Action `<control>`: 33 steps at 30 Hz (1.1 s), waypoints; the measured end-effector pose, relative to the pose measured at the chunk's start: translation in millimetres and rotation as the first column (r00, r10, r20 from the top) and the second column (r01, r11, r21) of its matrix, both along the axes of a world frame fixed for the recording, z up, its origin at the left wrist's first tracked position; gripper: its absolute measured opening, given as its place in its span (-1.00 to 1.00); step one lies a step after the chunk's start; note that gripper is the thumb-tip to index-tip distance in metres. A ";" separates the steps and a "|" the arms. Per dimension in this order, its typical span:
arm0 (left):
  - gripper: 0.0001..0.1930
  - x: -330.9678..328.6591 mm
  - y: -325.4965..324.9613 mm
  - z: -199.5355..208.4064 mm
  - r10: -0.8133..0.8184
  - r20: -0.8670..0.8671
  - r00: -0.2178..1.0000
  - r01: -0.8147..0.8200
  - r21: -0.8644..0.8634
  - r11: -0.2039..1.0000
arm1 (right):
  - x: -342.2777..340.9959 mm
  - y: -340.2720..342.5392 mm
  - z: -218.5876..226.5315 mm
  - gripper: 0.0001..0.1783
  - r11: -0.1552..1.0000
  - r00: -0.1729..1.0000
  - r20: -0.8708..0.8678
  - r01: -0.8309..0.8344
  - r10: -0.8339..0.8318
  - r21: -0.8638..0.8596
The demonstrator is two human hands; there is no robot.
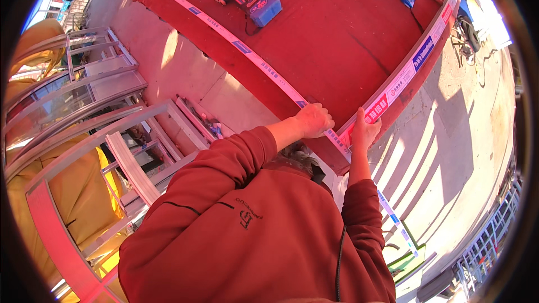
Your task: The person assembles aluminum window frames on a red workbench. They position long aluminum profiles, use a cordless drill to drive screws into pre-drilled holes, and secure the frame corners. The person handles multiple frame pieces and fasteners, working methodically to construct the frame structure.
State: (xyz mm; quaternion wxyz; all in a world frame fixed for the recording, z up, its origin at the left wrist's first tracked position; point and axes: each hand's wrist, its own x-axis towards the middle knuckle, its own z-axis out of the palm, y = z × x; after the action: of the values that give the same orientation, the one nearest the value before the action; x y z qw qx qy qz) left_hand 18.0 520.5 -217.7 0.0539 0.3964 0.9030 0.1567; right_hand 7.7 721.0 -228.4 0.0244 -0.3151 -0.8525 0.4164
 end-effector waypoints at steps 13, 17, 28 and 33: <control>-0.88 -67.7 -199.4 46.1 0.519 0.094 0.849 -0.446 0.654 0.611 | -72.9 -105.8 70.5 -0.34 0.841 0.835 -0.241 -0.391 0.495 0.374; -0.96 -108.5 -316.3 56.4 0.687 0.164 0.708 -0.545 0.745 0.385 | -168.5 -277.5 78.5 -0.35 0.549 0.485 -0.262 -0.689 0.834 0.473; -0.94 -284.9 -497.6 240.0 0.703 -0.106 0.704 -0.178 0.931 0.319 | -314.3 -463.0 19.0 -0.07 0.496 0.537 0.289 -0.844 0.793 0.205; -0.83 -342.2 -462.3 181.3 0.643 0.195 0.741 -0.492 0.809 0.322 | -278.3 -371.4 59.5 -0.21 0.720 0.753 0.104 -0.654 0.650 0.233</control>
State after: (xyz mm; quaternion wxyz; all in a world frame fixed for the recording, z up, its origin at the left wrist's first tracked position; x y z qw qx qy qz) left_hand -324.2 58.2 -36.4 -0.2688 0.0415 0.8012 0.5331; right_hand -270.5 349.6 -168.9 -0.0899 0.0075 -0.9549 0.2830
